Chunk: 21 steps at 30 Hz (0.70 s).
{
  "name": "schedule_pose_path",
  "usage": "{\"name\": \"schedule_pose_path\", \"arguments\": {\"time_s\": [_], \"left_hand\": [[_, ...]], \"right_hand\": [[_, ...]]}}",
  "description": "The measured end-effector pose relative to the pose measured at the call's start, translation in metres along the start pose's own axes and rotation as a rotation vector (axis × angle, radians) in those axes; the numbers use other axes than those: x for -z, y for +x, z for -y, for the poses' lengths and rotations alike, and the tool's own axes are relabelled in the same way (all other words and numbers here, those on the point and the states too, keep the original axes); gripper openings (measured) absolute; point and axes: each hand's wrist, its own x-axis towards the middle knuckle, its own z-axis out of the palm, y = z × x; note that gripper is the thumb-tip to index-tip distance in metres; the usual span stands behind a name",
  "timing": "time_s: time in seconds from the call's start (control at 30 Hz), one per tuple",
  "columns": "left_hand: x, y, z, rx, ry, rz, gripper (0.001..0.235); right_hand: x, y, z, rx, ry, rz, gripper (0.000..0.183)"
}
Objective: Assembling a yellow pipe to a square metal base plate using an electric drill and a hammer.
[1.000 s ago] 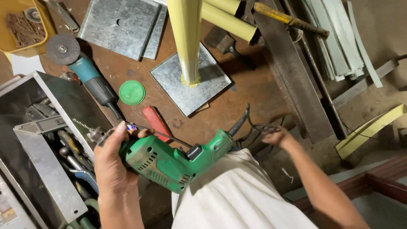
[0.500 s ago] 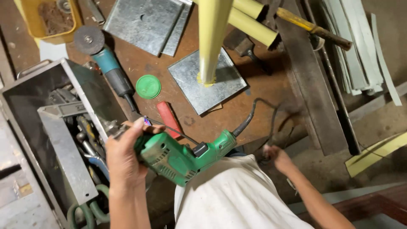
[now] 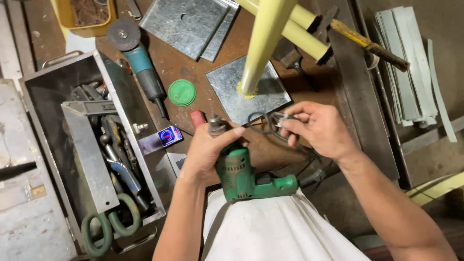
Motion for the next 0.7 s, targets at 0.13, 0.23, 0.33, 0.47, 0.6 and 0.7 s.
{"name": "schedule_pose_path", "arguments": {"time_s": [0.13, 0.23, 0.33, 0.47, 0.6, 0.7], "left_hand": [[-0.012, -0.007, -0.012, -0.053, 0.038, 0.005, 0.032], [-0.009, -0.009, -0.001, -0.068, -0.015, 0.052, 0.034], [0.0, -0.009, 0.016, -0.089, -0.047, 0.025, 0.026], [0.004, -0.011, 0.016, -0.067, -0.119, -0.054, 0.022], [0.013, -0.014, 0.024, -0.069, -0.208, -0.073, 0.022], [0.018, -0.01, 0.039, -0.079, -0.252, -0.058, 0.021]], "right_hand": [[-0.047, 0.018, 0.014, -0.085, 0.072, 0.073, 0.02], [-0.062, 0.035, 0.012, -0.014, -0.094, 0.087, 0.023], [-0.069, 0.052, 0.011, 0.014, -0.113, 0.178, 0.033], [-0.067, 0.046, 0.014, 0.273, -0.44, 0.042, 0.026], [-0.06, 0.017, 0.042, 0.567, -0.355, 0.244, 0.02], [-0.062, 0.02, 0.04, 0.655, -0.386, 0.3, 0.026]]}}
